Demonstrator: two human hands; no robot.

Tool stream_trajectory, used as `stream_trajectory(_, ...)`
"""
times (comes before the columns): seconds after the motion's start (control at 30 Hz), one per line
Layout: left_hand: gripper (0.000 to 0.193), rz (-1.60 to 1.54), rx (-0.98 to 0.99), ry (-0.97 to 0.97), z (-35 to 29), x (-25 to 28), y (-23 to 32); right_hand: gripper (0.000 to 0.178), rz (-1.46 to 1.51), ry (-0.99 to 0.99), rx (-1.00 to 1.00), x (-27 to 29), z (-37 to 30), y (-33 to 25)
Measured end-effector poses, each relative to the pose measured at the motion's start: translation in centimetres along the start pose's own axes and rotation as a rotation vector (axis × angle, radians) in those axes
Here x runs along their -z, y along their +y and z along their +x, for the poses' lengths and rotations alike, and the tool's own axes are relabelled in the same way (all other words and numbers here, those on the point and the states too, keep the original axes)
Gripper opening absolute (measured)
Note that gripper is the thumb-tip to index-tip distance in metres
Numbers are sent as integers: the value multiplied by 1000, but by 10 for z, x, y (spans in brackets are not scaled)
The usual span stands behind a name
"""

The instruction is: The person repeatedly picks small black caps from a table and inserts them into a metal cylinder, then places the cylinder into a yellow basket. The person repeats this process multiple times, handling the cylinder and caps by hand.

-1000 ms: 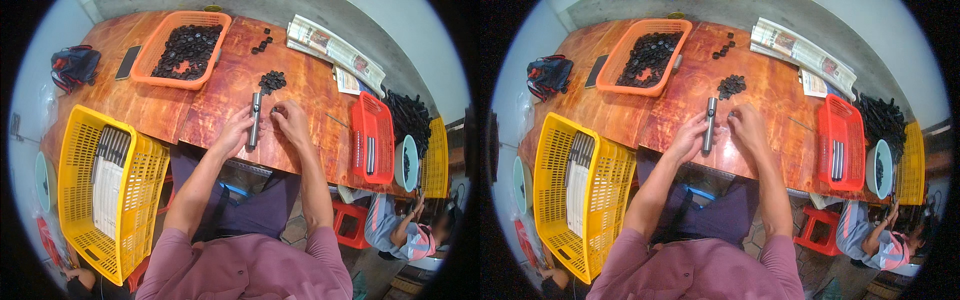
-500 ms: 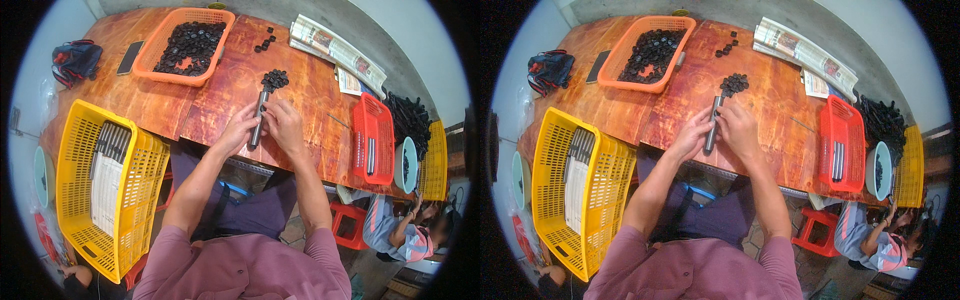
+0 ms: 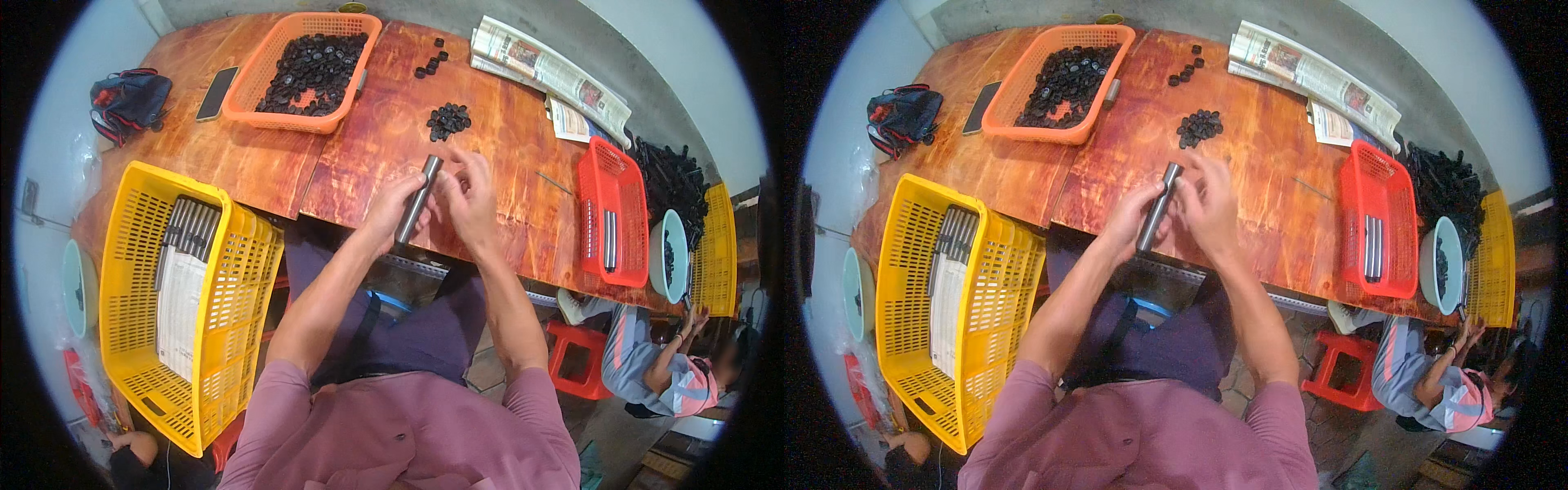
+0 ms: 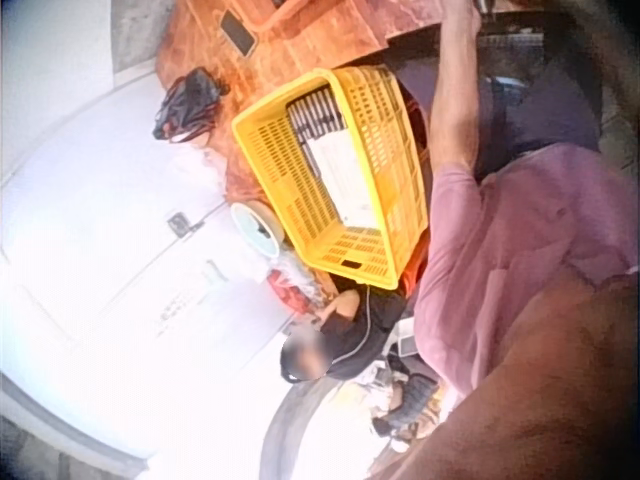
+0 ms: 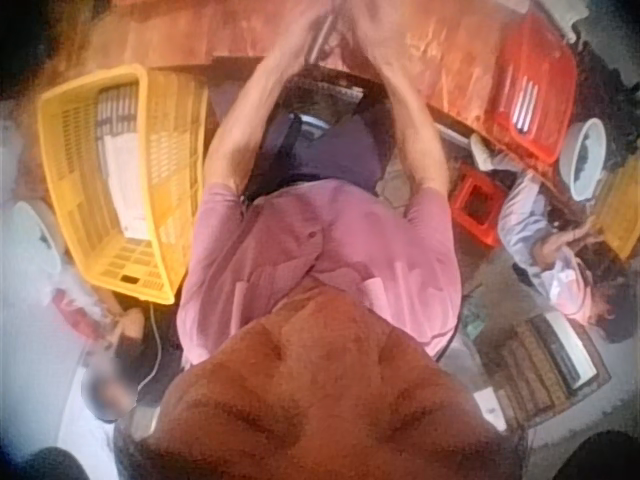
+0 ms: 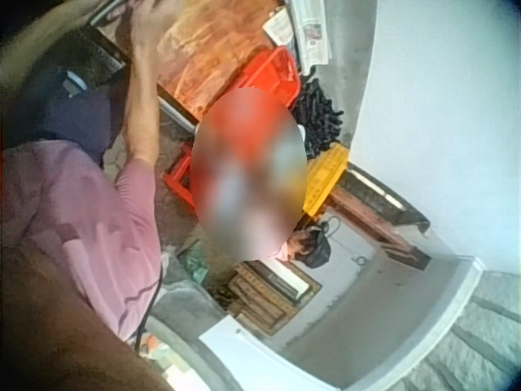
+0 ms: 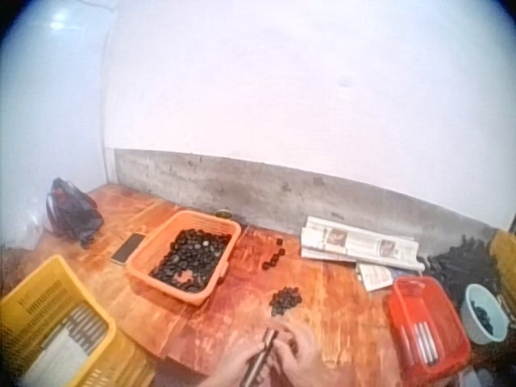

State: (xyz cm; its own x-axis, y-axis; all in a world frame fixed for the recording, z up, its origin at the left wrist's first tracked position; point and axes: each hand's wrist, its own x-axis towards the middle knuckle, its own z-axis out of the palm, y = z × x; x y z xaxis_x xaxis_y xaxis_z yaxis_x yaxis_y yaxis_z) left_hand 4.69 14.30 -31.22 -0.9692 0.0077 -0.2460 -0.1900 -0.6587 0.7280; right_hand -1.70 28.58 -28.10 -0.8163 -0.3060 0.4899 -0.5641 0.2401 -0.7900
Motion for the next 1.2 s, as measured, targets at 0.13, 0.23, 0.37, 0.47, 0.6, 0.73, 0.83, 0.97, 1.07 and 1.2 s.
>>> stream_trajectory(0.13, 37, -96, 189, -98, -27, -10, -22, 22, 457, -421, -569, 24, 0, 12)
stream_trajectory(0.23, 38, -167, 225, -103, -43, -17, -27, 26, 468, -418, -577, 23, -12, 1)
stream_trajectory(0.37, 40, -142, 229, -27, -58, -24, -34, 26, 526, -487, -644, 28, -22, -1)
stream_trajectory(0.47, 40, -92, 201, 8, -64, -24, -40, 27, 485, -514, -652, 27, -25, -6)
stream_trajectory(0.6, 39, -1, 133, -20, -64, -18, -49, 30, 462, -538, -684, 29, -26, -5)
stream_trajectory(0.73, 38, 141, 102, -54, -64, -19, -41, 30, 555, -452, -611, 32, -30, -2)
stream_trajectory(0.83, 37, 342, 153, -65, -63, -10, -38, 30, 575, -375, -509, 38, -29, -4)
stream_trajectory(0.97, 35, 313, 10, -30, -67, -18, -40, 34, 508, -336, -436, 49, -28, -15)
stream_trajectory(1.07, 34, 411, -60, -63, -72, -17, -36, 38, 465, -324, -345, 53, -35, -21)
stream_trajectory(1.2, 30, 554, -170, -97, -78, -16, -28, 45, 429, -337, -288, 59, -41, -31)
